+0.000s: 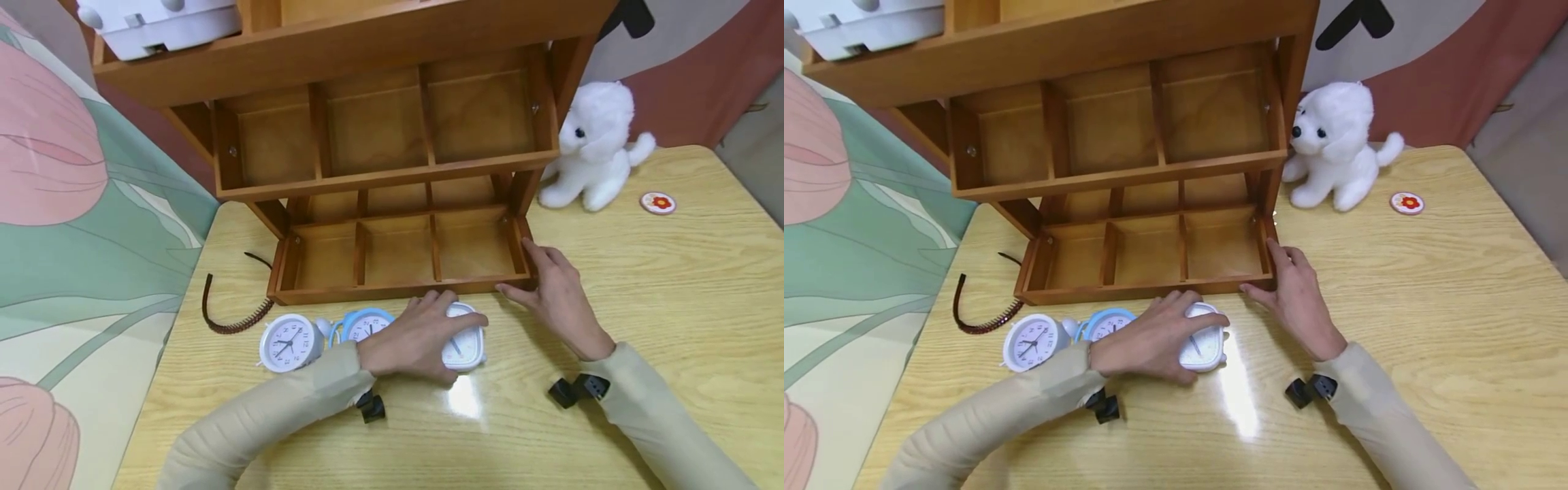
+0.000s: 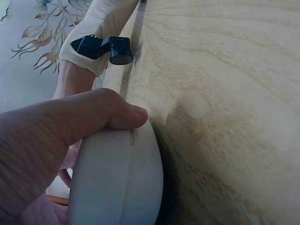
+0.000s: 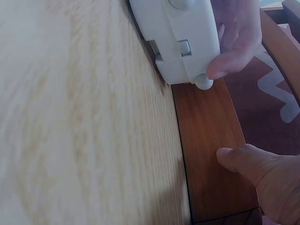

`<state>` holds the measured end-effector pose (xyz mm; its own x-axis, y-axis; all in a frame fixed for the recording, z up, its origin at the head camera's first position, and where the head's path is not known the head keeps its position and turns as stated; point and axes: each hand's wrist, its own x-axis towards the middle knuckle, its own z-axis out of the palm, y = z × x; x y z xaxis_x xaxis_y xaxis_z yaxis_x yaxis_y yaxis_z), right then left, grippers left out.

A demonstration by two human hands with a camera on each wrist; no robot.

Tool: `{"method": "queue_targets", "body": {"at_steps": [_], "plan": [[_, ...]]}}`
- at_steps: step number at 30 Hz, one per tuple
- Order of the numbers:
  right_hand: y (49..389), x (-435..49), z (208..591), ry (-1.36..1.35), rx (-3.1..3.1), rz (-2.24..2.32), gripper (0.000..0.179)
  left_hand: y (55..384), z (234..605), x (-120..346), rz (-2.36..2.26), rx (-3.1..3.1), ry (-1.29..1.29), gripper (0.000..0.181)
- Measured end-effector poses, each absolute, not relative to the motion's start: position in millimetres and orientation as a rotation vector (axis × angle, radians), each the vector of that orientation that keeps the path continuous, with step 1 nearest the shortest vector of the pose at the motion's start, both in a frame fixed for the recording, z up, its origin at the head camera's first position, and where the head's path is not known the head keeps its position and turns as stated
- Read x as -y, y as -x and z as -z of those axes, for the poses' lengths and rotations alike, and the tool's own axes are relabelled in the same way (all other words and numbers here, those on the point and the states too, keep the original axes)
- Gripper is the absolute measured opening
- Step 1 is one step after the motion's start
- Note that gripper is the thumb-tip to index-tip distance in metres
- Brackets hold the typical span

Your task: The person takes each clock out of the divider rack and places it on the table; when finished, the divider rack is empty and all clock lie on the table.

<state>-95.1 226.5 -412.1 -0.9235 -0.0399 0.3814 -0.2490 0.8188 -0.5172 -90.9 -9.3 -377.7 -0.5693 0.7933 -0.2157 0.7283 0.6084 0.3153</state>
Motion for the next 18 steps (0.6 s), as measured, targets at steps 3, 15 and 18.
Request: {"method": "queue_targets", "body": {"at_steps": [3, 15, 18], "plan": [[95.1, -225.8, 412.3, -0.219, 2.642, -0.829, 0.083, 90.8, 378.9, 9.2, -0.288, -2.506, -1.233, 0.089], [95.6, -226.5, 410.3, -0.22, 2.647, -0.834, 0.082, 93.9, 383.4, 7.8, -0.31, -2.53, -1.269, 0.09], [95.5, -226.6, 410.6, -0.219, 2.654, -0.831, 0.083, 94.0, 383.3, 7.1, -0.302, -2.517, -1.263, 0.093]]}}
